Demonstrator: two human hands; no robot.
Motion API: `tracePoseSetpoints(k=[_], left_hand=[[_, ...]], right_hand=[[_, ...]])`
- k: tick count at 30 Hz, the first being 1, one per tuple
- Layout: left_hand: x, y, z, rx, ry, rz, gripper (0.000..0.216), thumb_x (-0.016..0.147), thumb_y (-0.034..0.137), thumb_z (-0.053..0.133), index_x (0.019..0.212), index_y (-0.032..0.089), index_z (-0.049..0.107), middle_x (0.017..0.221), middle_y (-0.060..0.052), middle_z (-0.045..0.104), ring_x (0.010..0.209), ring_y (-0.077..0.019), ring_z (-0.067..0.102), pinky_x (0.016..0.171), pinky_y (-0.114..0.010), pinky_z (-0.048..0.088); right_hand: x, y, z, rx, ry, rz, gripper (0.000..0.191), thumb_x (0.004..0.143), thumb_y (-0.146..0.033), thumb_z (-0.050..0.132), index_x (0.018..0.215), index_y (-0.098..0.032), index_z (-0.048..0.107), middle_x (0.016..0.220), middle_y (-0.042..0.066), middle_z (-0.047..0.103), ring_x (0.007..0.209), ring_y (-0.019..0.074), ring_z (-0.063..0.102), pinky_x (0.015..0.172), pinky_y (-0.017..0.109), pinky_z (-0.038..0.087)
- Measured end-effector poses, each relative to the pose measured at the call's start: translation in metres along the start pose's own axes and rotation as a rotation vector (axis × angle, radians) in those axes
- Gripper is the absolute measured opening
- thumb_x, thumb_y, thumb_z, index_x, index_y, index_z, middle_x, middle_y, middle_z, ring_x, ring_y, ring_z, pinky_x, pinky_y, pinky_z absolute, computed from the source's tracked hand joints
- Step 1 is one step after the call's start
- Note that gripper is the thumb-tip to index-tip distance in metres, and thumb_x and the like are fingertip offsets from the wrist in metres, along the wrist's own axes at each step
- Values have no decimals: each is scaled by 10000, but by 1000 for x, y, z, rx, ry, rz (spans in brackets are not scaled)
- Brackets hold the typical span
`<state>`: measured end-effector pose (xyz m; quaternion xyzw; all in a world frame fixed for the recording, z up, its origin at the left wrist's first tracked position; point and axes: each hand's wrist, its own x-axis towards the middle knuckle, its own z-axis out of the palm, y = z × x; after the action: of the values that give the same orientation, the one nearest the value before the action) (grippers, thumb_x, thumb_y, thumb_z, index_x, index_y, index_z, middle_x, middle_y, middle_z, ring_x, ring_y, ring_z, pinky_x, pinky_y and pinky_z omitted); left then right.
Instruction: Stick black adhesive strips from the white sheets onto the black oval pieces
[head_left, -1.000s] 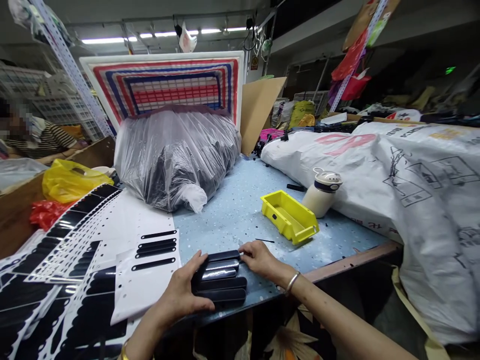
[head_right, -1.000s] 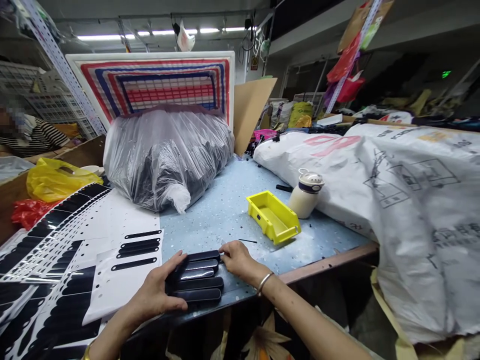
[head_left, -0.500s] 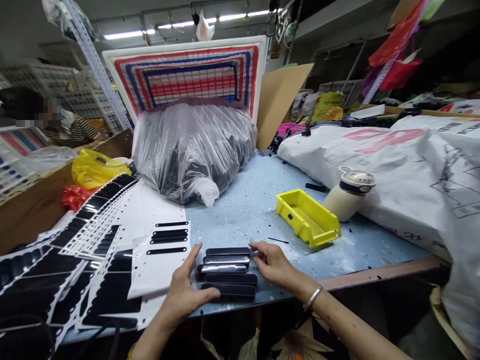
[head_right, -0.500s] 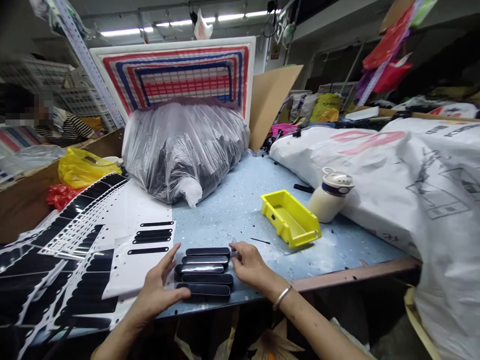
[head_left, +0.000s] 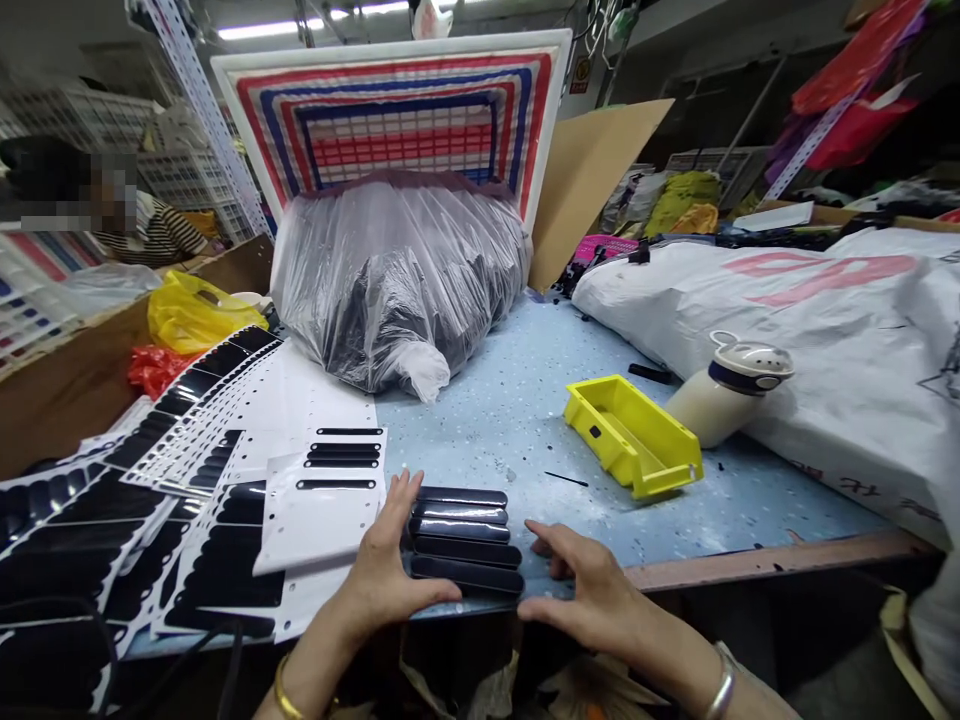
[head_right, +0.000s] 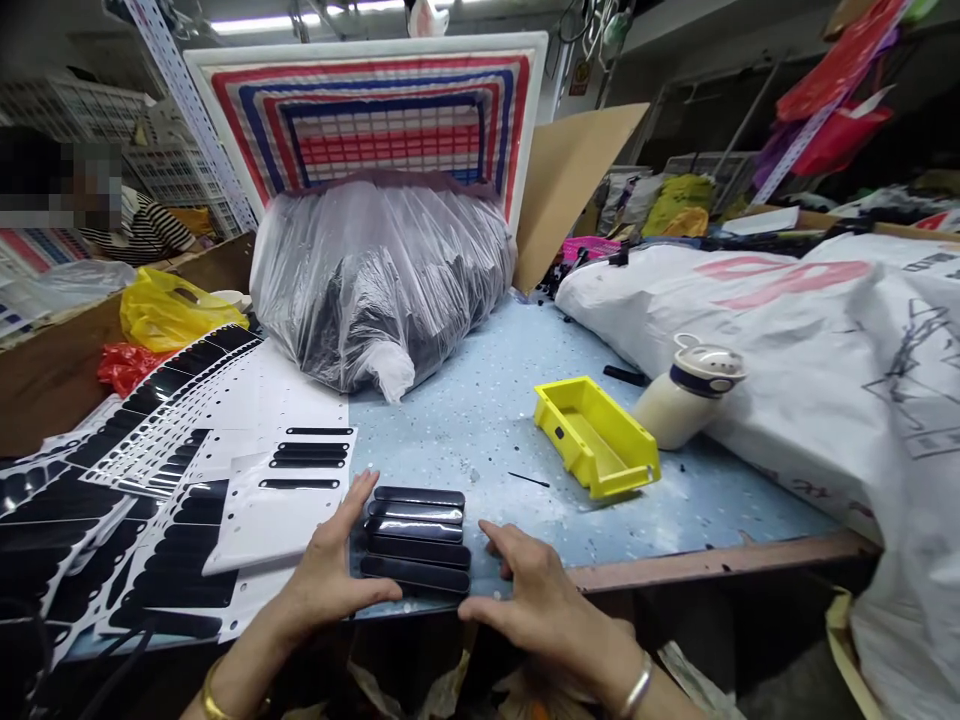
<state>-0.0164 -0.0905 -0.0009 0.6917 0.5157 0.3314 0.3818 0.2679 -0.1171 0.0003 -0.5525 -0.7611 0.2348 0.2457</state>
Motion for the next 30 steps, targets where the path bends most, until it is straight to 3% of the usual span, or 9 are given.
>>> tracePoseSetpoints(k=[2, 6, 10, 13, 16, 21, 27, 30], left_hand=[[4, 2, -11, 110, -119, 23, 1255, 433, 257, 934, 1527, 190, 323, 1612, -179, 239, 1482, -398, 167, 1204, -564, 186], [13, 7, -16, 171, -247, 43, 1109, 515, 138, 850, 1511, 196, 366, 1557, -171, 372, 1448, -368, 300, 1201, -531, 238], [15, 6, -17, 162, -262, 37, 1153, 497, 159, 869, 1522, 191, 343, 1572, -180, 334, 1458, -365, 272, 1202, -528, 230], [11, -1, -24, 154, -271, 11, 1197, 489, 139, 863, 1540, 217, 295, 1610, -160, 225, 1482, -353, 187, 1205, -541, 184], [5, -7, -29, 144, -271, -44, 1127, 541, 46, 764, 1543, 240, 285, 1606, -117, 263, 1477, -315, 231, 1213, -516, 172], [3, -6, -25, 93, -272, -67, 1057, 571, -3, 670, 1536, 238, 312, 1596, -76, 306, 1467, -293, 269, 1220, -469, 183], [7, -4, -25, 113, -282, -79, 1154, 530, 43, 786, 1547, 235, 275, 1626, -100, 214, 1481, -318, 217, 1214, -483, 194], [10, -10, -26, 136, -300, -40, 1140, 533, 44, 793, 1541, 227, 293, 1601, -117, 299, 1459, -321, 291, 1208, -495, 224]], right_hand=[[-4, -4, 2, -67, -9, -57, 786, 640, -403, 851, 1315, -106, 582, 929, 113, 690, 740, 227, 631, 675, 372, 552], [11, -8, 3, -118, -42, -27, 805, 629, -414, 865, 1322, -122, 578, 868, 81, 670, 744, 229, 635, 703, 374, 548], [25, 1, -5, -61, -69, -17, 871, 596, -460, 879, 1344, -151, 557, 893, 70, 685, 691, 201, 633, 669, 352, 559], [32, 11, -12, -9, 42, -59, 809, 670, -482, 830, 1350, -156, 540, 1029, 121, 702, 785, 230, 674, 693, 367, 579], [41, 14, -11, 5, 110, -127, 723, 723, -481, 790, 1321, -147, 556, 1071, 149, 706, 875, 262, 697, 697, 368, 599], [43, 11, 2, -68, 101, -254, 733, 704, -488, 811, 1308, -153, 566, 1180, 176, 682, 1075, 321, 664, 918, 463, 571], [37, 14, -9, -122, 53, -334, 944, 684, -546, 819, 1458, -168, 432, 1313, 188, 620, 1202, 340, 604, 1002, 471, 533], [37, 13, -15, -146, -38, -411, 1049, 666, -580, 816, 1510, -153, 361, 1420, 208, 536, 1291, 359, 531, 1044, 480, 499]])
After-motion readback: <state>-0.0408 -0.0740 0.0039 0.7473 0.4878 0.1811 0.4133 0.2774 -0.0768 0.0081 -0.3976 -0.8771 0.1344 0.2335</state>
